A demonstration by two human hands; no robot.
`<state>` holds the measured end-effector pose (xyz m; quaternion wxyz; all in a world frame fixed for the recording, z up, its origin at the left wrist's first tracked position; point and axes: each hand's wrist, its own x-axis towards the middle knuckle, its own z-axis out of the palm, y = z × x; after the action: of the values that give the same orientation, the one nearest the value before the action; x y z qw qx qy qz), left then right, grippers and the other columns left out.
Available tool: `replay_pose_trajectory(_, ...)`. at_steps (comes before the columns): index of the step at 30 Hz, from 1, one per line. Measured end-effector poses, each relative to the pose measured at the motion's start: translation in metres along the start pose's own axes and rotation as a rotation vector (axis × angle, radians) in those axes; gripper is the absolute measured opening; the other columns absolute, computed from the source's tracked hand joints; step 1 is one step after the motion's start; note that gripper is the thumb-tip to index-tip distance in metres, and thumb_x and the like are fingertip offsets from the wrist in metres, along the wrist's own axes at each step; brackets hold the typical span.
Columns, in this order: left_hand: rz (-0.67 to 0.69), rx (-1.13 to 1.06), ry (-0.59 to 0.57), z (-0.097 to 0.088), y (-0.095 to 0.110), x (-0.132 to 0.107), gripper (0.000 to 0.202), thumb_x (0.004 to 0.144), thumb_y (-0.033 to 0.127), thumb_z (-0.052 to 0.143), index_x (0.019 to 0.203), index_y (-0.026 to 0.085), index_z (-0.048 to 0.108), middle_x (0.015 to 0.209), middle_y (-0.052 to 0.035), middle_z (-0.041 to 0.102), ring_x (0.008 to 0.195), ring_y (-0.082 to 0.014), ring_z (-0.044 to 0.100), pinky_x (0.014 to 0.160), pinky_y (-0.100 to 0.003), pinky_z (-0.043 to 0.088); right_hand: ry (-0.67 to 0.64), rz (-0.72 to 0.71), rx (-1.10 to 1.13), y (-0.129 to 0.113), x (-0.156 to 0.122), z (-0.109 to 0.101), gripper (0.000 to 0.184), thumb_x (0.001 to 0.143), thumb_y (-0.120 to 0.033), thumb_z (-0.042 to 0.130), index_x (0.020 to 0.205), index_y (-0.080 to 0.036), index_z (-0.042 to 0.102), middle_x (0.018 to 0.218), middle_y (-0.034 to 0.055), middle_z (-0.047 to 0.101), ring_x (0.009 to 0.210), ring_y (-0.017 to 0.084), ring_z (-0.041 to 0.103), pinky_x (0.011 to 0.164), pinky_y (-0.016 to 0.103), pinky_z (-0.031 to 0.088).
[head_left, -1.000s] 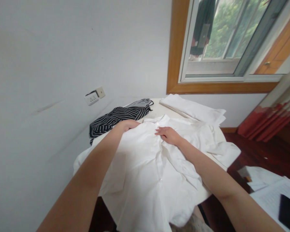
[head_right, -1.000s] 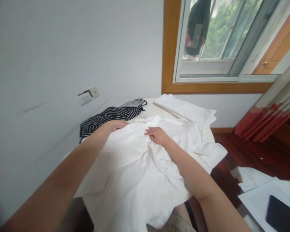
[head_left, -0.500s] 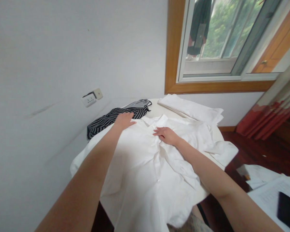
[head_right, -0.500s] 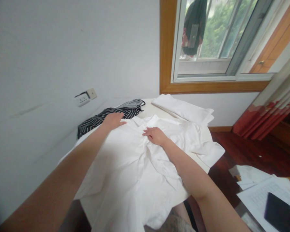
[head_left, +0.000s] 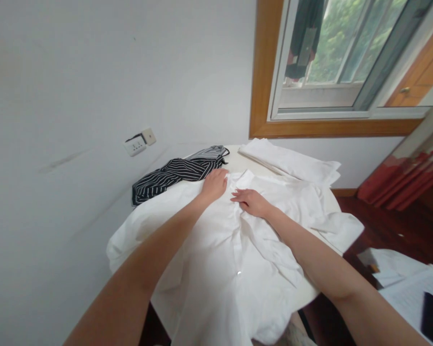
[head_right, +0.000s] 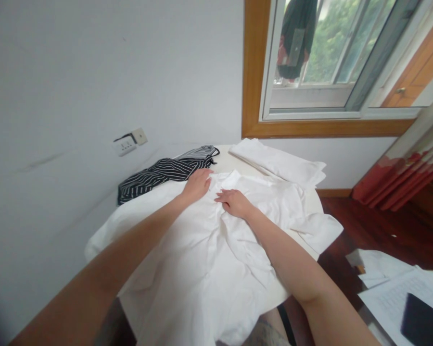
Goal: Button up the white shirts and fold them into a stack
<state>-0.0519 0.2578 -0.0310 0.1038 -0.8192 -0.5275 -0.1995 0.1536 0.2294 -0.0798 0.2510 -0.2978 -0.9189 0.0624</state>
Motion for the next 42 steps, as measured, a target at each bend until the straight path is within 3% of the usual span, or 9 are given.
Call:
replay_pose_trajectory(5,-0.141,0.019,-0.101,0.048,0.002,0.003,0.05,0.097,0.03,0.03,0.141,0.011,0.045,0.147,-0.0146,0.046,0.138,-0.0249,0.038,0.116,-0.041,0.025,-0.026,0.017,-0.002,-0.004,-0.002,-0.001,0.049,0.078,-0.007,0.048,0.12,-0.023,0.068,0.132,0.0071,0.062,0.129,0.023,0.051,0.105,0.046,0.042)
replay_pose_trajectory(9,-0.168,0.025,-0.224,0.062,-0.007,0.004,0.054,0.098,0.036,0.026,0.146,0.016,0.039,0.155,-0.012,0.035,0.144,-0.0256,0.029,0.119,-0.046,0.018,0.047,0.016,0.023,-0.004,-0.001,-0.004,0.043,0.078,-0.007,0.048,0.111,-0.023,0.072,0.124,0.0049,0.068,0.123,0.02,0.057,0.105,0.04,0.044)
replay_pose_trajectory(15,-0.18,-0.009,-0.274,0.058,-0.008,0.006,0.061,0.097,0.051,0.024,0.148,0.02,0.036,0.158,-0.0115,0.028,0.147,-0.0259,0.023,0.119,-0.048,0.014,0.306,0.464,-0.196,0.023,0.001,-0.023,0.037,0.081,-0.009,0.046,0.104,-0.018,0.074,0.112,0.0079,0.072,0.115,0.025,0.061,0.104,0.041,0.044)
replay_pose_trajectory(21,-0.145,-0.012,-0.162,0.05,-0.005,0.0,0.058,0.097,0.048,0.031,0.146,0.018,0.04,0.154,-0.0137,0.036,0.142,-0.0283,0.031,0.117,-0.048,0.02,0.081,0.505,-0.223,0.057,0.016,-0.022,0.043,0.092,-0.021,0.046,0.133,-0.015,0.057,0.138,0.0139,0.056,0.13,0.026,0.05,0.11,0.041,0.038)
replay_pose_trajectory(25,-0.082,0.009,0.008,0.04,0.0,-0.002,0.052,0.094,0.041,0.045,0.141,0.02,0.044,0.146,-0.0129,0.045,0.135,-0.0294,0.037,0.115,-0.046,0.023,-0.024,0.595,-0.227,0.059,0.024,-0.004,0.051,0.096,-0.047,0.044,0.139,-0.021,0.052,0.151,0.0152,0.041,0.138,0.035,0.037,0.111,0.06,0.029)
replay_pose_trajectory(28,-0.113,-0.004,0.009,0.039,0.002,-0.004,0.046,0.093,0.038,0.047,0.135,0.019,0.049,0.129,-0.0139,0.056,0.122,-0.0293,0.048,0.105,-0.043,0.035,-0.101,0.69,-0.234,0.055,0.031,0.002,0.06,0.094,-0.058,0.04,0.145,-0.027,0.044,0.158,0.0113,0.027,0.145,0.039,0.021,0.11,0.071,0.014)
replay_pose_trajectory(32,-0.121,-0.013,0.003,0.045,-0.001,-0.004,0.036,0.094,0.037,0.046,0.123,0.019,0.057,0.116,-0.0121,0.062,0.114,-0.0275,0.053,0.1,-0.041,0.039,-0.233,0.758,-0.225,0.051,0.037,-0.004,0.065,0.092,-0.064,0.038,0.149,-0.034,0.036,0.161,0.0073,0.019,0.146,0.038,0.015,0.108,0.074,0.01)
replay_pose_trajectory(36,-0.099,-0.006,0.015,0.053,-0.005,-0.004,0.034,0.094,0.034,0.045,0.121,0.02,0.06,0.123,-0.0099,0.063,0.118,-0.0253,0.052,0.105,-0.041,0.036,-0.198,0.703,-0.291,0.047,0.032,-0.008,0.065,0.093,-0.065,0.032,0.15,-0.034,0.034,0.161,0.0059,0.019,0.147,0.035,0.016,0.11,0.07,0.01)
replay_pose_trajectory(42,-0.087,0.002,-0.067,0.061,-0.005,-0.005,0.046,0.098,0.034,0.033,0.136,0.019,0.052,0.147,-0.0118,0.047,0.138,-0.0286,0.039,0.114,-0.053,0.025,-0.131,0.682,-0.317,0.047,0.025,-0.006,0.062,0.093,-0.064,0.035,0.146,-0.033,0.042,0.159,0.005,0.026,0.145,0.033,0.022,0.112,0.064,0.015)
